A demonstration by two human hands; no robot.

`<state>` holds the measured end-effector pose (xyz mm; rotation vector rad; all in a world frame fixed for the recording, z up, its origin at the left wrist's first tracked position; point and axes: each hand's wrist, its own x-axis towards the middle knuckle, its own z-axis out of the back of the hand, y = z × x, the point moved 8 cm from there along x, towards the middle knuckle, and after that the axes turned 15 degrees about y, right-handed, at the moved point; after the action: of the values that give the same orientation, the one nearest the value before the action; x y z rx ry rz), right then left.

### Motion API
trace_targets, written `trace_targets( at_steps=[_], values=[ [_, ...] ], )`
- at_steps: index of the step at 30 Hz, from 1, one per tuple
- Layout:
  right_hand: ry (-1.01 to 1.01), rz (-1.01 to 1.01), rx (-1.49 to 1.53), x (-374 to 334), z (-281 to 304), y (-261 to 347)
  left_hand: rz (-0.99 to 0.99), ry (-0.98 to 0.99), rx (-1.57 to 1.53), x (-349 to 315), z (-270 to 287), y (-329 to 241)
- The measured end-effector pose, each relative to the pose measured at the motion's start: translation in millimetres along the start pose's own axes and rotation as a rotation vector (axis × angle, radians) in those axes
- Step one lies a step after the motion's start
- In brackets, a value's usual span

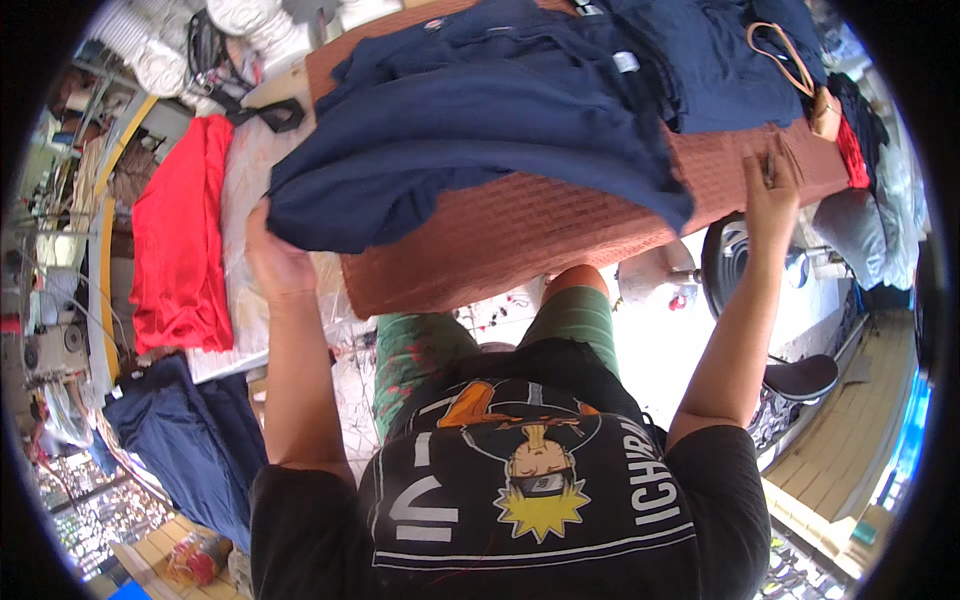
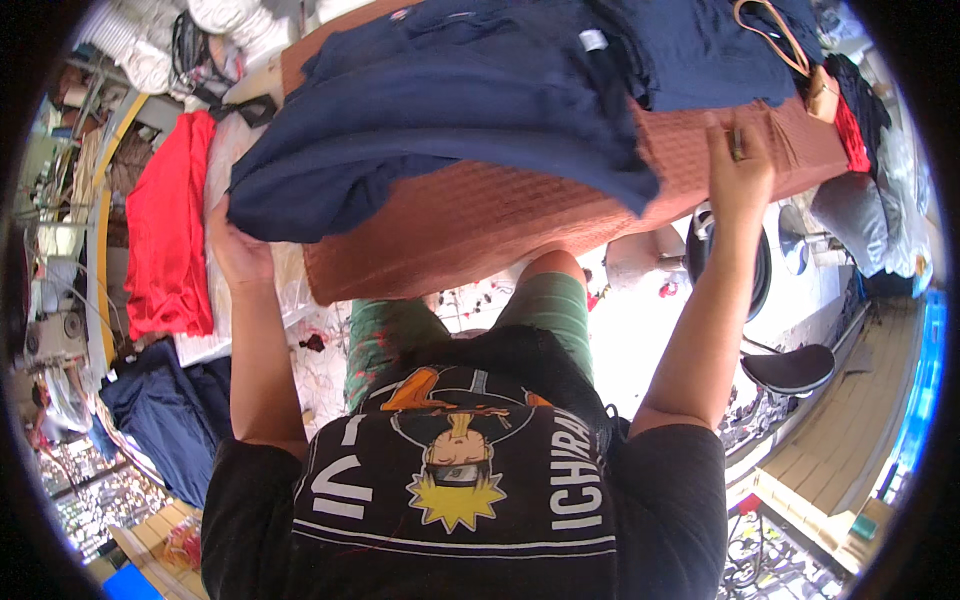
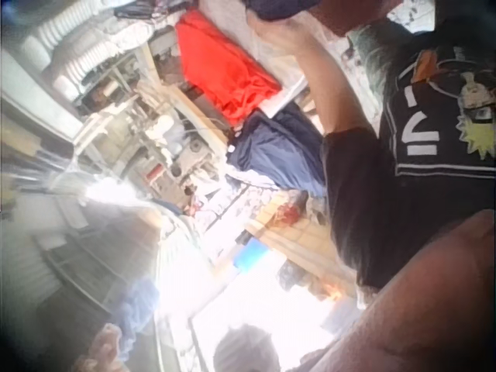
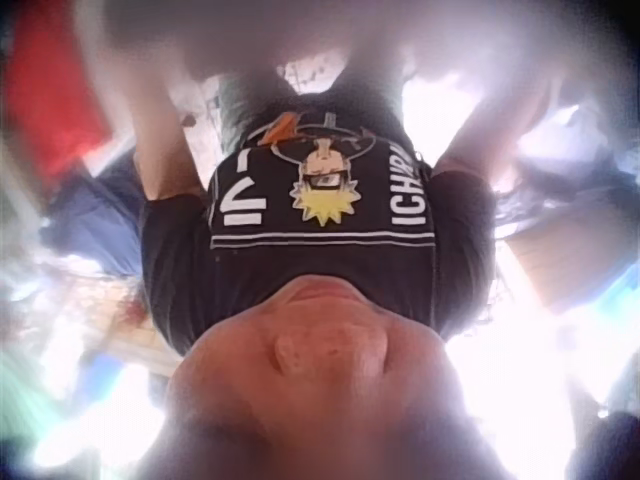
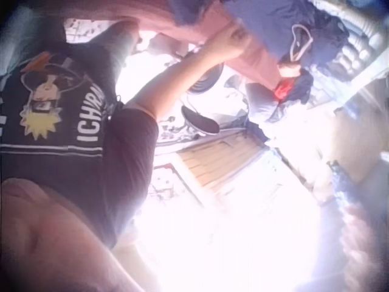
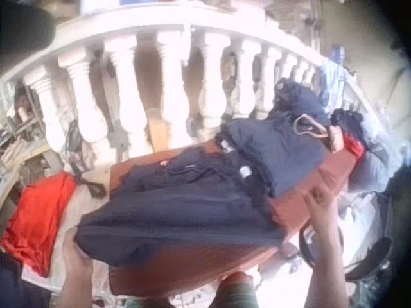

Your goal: The person uses shears to cut away loose threads from the seams and brand labels of several dark blue shirts, turning the garments over to reach different sections before setting each aside.

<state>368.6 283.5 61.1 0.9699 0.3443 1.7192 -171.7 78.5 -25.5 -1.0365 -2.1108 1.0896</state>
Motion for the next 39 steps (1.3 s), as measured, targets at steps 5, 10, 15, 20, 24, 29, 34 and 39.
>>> trace_targets(
  at_steps=[5, 10, 15, 20, 24, 29, 34, 39],
  values=[
    [0.145, -0.063, -0.168, -12.3, -20.1, -52.1, 0.145, -0.283, 0.027, -3.1, 71.4, 49.4],
    [0.814, -0.414, -0.102, -49.1, -82.6, -35.4, 0.176, -0.235, 0.067, -11.5, 66.5, 47.9],
    [0.784, -0.148, 0.063, -52.9, -106.5, -14.2, 0.212, -0.018, 0.059, 0.5, 43.2, 45.0],
    [0.457, -0.026, 0.932, 41.1, -14.3, 41.3, -0.057, 0.196, 0.053, 55.4, -57.1, -92.4],
    [0.349, 0.082, 0.877, 67.6, 8.0, 122.8, -0.231, 0.329, 0.291, 84.2, -112.2, -166.5],
    [0.320, 0.267, 1.069, 97.5, 27.5, 136.8, -0.276, 0.266, 0.130, 99.7, -114.2, -230.1],
    [0.313, 0.337, 1.013, 98.6, 78.4, 174.9, -0.366, 0.308, 0.110, 64.8, -129.0, -294.0],
    [0.702, 0.093, 0.372, 104.8, -11.0, 167.0, -0.131, 0.208, 0.437, 93.8, -100.4, -220.1]
  ],
)
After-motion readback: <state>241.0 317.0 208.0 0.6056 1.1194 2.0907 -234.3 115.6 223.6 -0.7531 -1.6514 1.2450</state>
